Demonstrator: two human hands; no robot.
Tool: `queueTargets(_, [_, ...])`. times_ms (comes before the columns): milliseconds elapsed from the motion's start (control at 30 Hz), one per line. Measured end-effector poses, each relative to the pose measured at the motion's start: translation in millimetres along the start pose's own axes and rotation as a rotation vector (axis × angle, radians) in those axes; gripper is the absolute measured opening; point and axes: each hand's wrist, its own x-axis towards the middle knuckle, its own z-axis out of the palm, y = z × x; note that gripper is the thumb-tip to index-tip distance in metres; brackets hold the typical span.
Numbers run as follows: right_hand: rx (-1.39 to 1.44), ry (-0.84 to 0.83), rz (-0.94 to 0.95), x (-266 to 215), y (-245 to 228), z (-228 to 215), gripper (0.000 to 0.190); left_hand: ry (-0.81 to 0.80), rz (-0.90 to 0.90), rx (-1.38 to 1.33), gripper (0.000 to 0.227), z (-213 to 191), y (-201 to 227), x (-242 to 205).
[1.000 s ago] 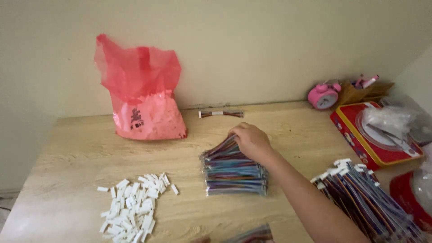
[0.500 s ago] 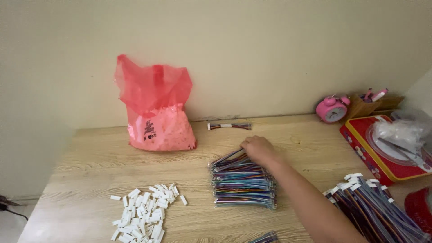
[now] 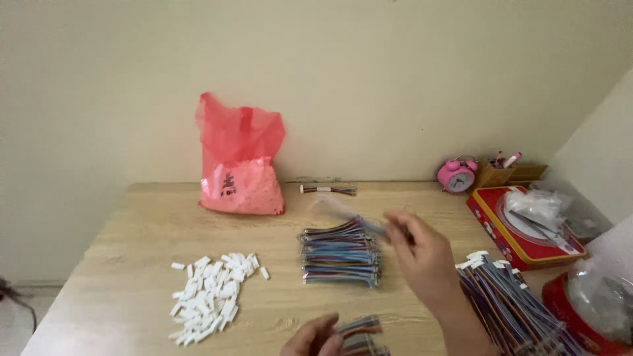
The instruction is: Assemble multi-colored ribbon cables into white plastic connector housings.
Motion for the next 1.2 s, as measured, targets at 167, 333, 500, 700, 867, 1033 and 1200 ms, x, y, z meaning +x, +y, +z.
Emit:
queueTargets(167, [0.843,-0.124,0.440,-82,-28,29,0.024,0.173,0.370,0.065,0.056,102,99,-55])
queueTargets(333, [0.919,-0.242,0.515,-125,-25,46,0.027,0.337,0.304,-0.077,0.034,144,135,-97])
queueTargets(500, [0.900,-0.344,0.505,-135,-25,45,0.032,0.388,0.336,-0.098,0.024,133,122,-99])
queueTargets(700, [0.924,-0.389,0.549,-140,-27,36,0.030,0.339,0.299,-0.146,0.021,144,123,-108])
queueTargets(867, [0.939,-0.323,0.562,-143,-29,29,0.029,0.307,0.282,-0.178,0.019,154,124,-111])
queueTargets(1033, [0.923,-0.328,0.535,-146,-24,30,0.029,0.285,0.249,-0.258,0.020,157,131,-118])
queueTargets(1200, [0.855,-0.328,0.503,-149,-23,24,0.030,0.339,0.220,-0.325,0.018,144,126,-110])
